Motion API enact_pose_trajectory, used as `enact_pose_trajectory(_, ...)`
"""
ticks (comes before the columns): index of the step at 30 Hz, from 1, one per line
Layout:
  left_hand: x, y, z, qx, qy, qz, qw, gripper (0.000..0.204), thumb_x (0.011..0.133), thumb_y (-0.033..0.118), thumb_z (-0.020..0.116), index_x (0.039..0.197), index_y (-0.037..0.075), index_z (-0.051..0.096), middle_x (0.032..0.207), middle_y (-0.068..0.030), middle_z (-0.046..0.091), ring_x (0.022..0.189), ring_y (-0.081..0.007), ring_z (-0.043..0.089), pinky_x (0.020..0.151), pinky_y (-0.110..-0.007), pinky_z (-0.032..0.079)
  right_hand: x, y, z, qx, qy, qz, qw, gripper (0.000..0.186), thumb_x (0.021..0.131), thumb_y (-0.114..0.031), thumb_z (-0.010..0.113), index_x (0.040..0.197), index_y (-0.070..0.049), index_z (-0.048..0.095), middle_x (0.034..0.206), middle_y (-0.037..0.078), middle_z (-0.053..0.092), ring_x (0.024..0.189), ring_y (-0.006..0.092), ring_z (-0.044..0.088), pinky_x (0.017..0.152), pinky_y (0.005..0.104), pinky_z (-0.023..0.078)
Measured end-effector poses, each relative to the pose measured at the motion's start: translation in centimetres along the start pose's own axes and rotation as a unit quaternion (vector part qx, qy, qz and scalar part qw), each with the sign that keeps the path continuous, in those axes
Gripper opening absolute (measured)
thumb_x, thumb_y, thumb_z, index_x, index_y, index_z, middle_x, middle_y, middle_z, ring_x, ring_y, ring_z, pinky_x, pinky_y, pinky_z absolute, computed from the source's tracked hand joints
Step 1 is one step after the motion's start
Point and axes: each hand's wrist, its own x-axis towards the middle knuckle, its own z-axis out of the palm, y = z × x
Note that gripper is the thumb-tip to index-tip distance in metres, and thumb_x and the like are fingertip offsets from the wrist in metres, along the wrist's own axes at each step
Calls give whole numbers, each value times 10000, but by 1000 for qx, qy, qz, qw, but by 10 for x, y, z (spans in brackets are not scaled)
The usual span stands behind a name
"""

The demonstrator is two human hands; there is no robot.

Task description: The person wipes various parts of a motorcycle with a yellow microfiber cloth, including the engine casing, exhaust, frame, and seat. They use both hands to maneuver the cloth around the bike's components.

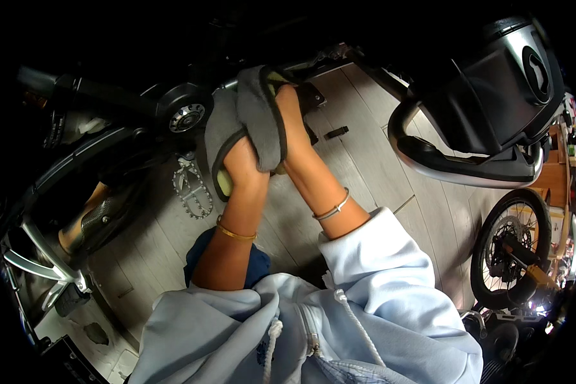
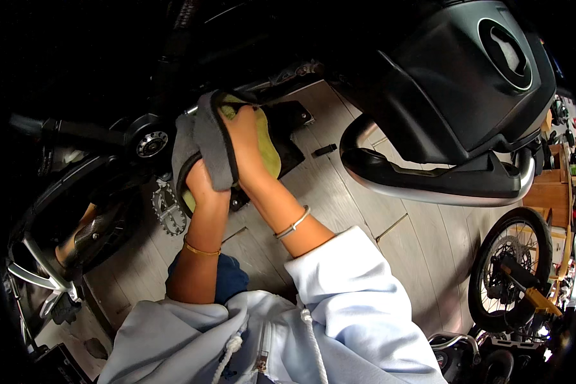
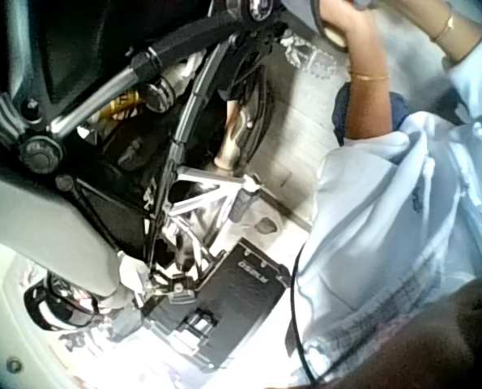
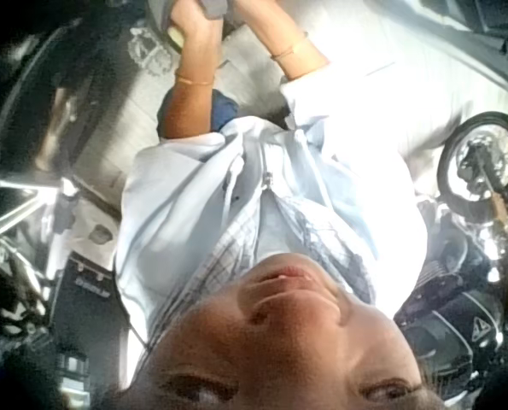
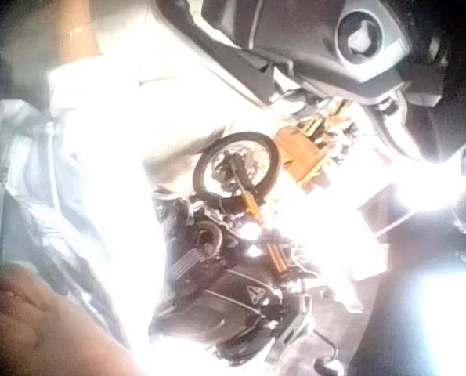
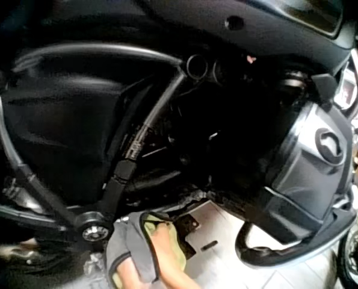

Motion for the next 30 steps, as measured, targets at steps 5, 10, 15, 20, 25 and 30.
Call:
enact_pose_trajectory(5, 20, -23, -13, 147, 55, 62, 986, 403, 986, 155, 535, 1352, -2, 473, 1356, -95, 515, 1198, -201, 523, 1016, -317, 428, 19, 5, -27, 209, -48, 2, 977, 250, 1016, -246, 386, 1017, -76, 569, 868, 36, 568, 785, 142, 577, 695, 283, 503)
enact_pose_trajectory(10, 26, -56, -29, 628, -4, 165, 761, 277, 934, 114, 505, 1170, -15, 572, 1171, -147, 596, 1079, -276, 558, 941, -358, 427, 28, 10, -37, 251, -20, 9, 968, 299, 980, -214, 534, 1230, -51, 519, 1089, 43, 571, 967, 133, 567, 842, 269, 505)
enact_pose_trajectory(15, 27, -55, -28, 540, -9, 164, 826, 251, 927, 113, 478, 1080, -9, 634, 1091, -177, 635, 1028, -320, 583, 903, -383, 445, 25, 18, -39, 240, 2, -26, 970, 266, 979, -206, 535, 1193, -47, 528, 1058, 40, 572, 941, 139, 575, 826, 265, 509)
enact_pose_trajectory(20, 15, -32, -15, 293, 38, 73, 953, 336, 976, 187, 498, 1252, -1, 541, 1254, -129, 569, 1149, -239, 541, 974, -334, 421, 21, 19, -33, 135, -9, -78, 988, 157, 972, -171, 535, 1064, -46, 558, 929, 14, 575, 812, 101, 561, 711, 242, 502)
enact_pose_trajectory(25, 4, -10, -2, 128, 74, 16, 989, 404, 995, 250, 517, 1311, 0, 485, 1299, -69, 527, 1184, -161, 495, 1002, -297, 396, 11, 9, -19, 41, -37, -93, 994, 101, 951, -127, 547, 945, -32, 581, 802, -12, 566, 703, 65, 525, 619, 217, 464)
enact_pose_trajectory(30, -5, 7, 10, 95, 105, 13, 990, 392, 992, 242, 529, 1298, -1, 495, 1274, -68, 542, 1153, -157, 519, 993, -284, 415, -1, 10, -7, 68, -35, -62, 995, 98, 891, -77, 604, 930, 12, 619, 850, 22, 636, 749, 73, 572, 631, 237, 484)
